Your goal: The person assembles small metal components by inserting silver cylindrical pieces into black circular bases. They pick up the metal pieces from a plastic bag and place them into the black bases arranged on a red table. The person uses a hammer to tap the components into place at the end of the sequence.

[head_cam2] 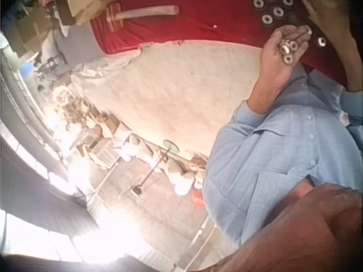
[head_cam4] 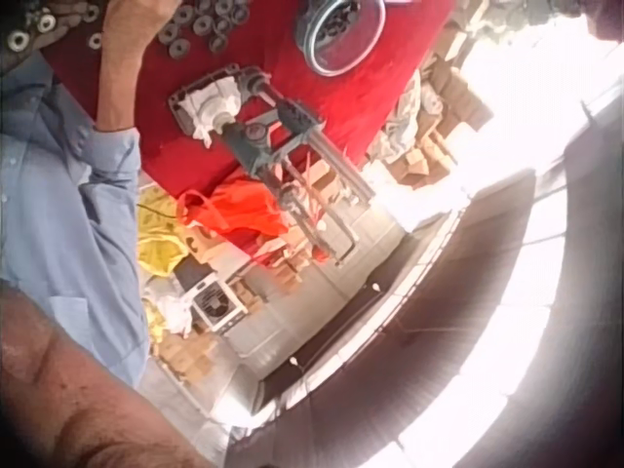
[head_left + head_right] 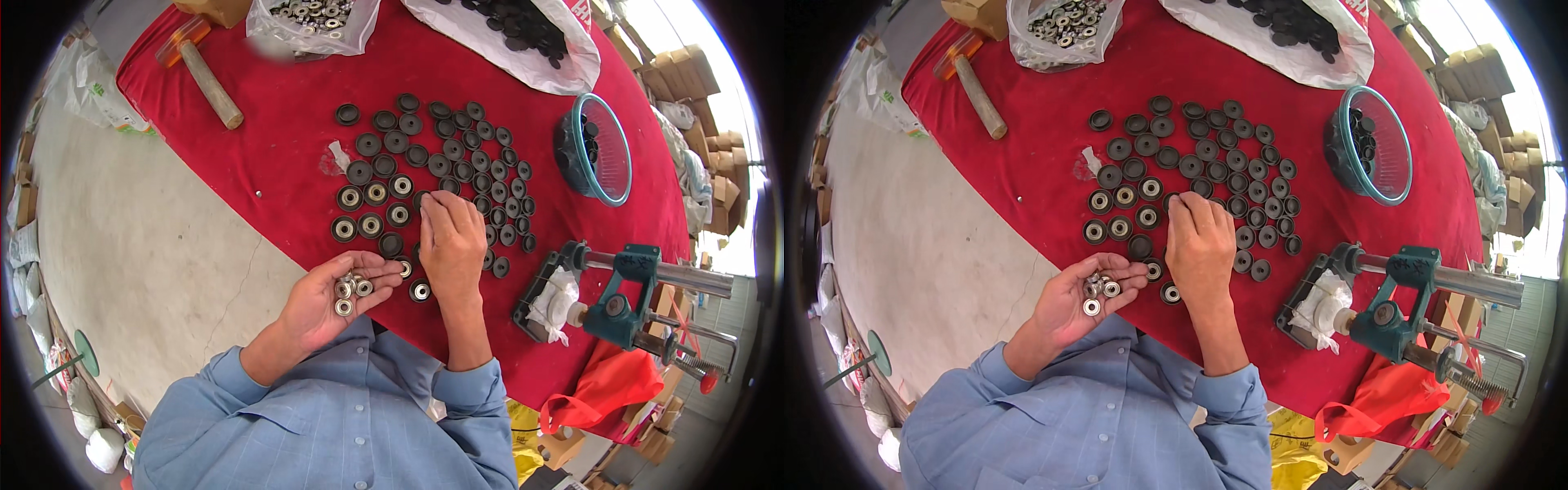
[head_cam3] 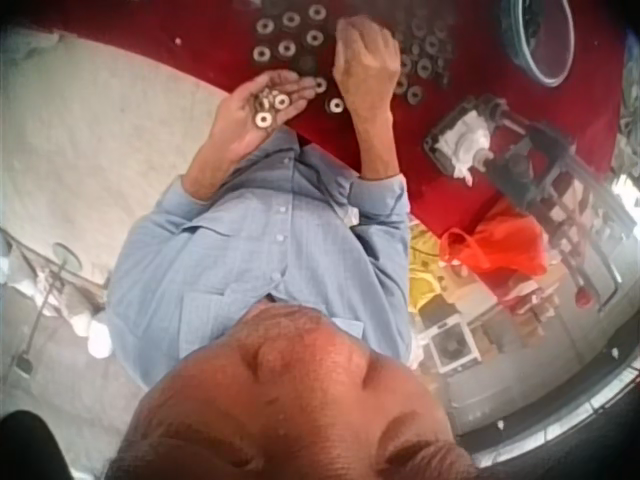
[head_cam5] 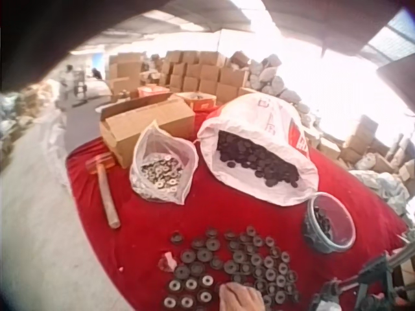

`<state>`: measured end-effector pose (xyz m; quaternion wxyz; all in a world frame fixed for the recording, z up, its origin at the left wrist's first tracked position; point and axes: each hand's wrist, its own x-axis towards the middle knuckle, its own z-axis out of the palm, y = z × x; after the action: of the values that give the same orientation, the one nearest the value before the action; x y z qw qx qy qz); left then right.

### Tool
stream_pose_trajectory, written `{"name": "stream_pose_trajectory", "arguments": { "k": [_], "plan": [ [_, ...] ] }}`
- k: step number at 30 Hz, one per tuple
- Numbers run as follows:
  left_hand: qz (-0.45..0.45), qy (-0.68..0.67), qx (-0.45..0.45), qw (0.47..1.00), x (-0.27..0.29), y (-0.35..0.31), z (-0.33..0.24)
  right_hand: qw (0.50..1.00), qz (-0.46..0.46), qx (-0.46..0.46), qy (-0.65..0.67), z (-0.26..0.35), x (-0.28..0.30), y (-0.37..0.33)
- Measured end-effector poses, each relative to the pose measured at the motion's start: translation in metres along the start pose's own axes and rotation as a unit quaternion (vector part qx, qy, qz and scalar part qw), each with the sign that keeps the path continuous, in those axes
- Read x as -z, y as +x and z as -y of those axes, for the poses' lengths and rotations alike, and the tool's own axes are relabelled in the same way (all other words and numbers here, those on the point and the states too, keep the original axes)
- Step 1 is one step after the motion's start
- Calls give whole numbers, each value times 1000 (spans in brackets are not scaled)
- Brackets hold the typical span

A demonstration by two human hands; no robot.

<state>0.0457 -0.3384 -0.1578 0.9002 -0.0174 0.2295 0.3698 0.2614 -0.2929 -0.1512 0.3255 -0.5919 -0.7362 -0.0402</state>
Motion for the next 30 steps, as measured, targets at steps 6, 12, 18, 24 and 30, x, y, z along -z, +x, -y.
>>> {"name": "stream_pose_trajectory", "arguments": {
  "k": [6,12,18,24,30],
  "plan": [
    [0,8,-5,1000,-1,-1,0,1000,2,3,-11,2,-1,-1],
    [10,16,-11,1000,1,0,3,1000,18,-22,0,-1,-4,1],
    [20,23,-7,1000,0,0,0,998,38,18,-53,3,-1,-4],
    [5,46,-10,999,-4,1,1,994,70,15,-88,14,3,-6],
    [3,45,-3,999,-2,-1,0,991,74,-6,-115,17,6,-9]
  ]
}}
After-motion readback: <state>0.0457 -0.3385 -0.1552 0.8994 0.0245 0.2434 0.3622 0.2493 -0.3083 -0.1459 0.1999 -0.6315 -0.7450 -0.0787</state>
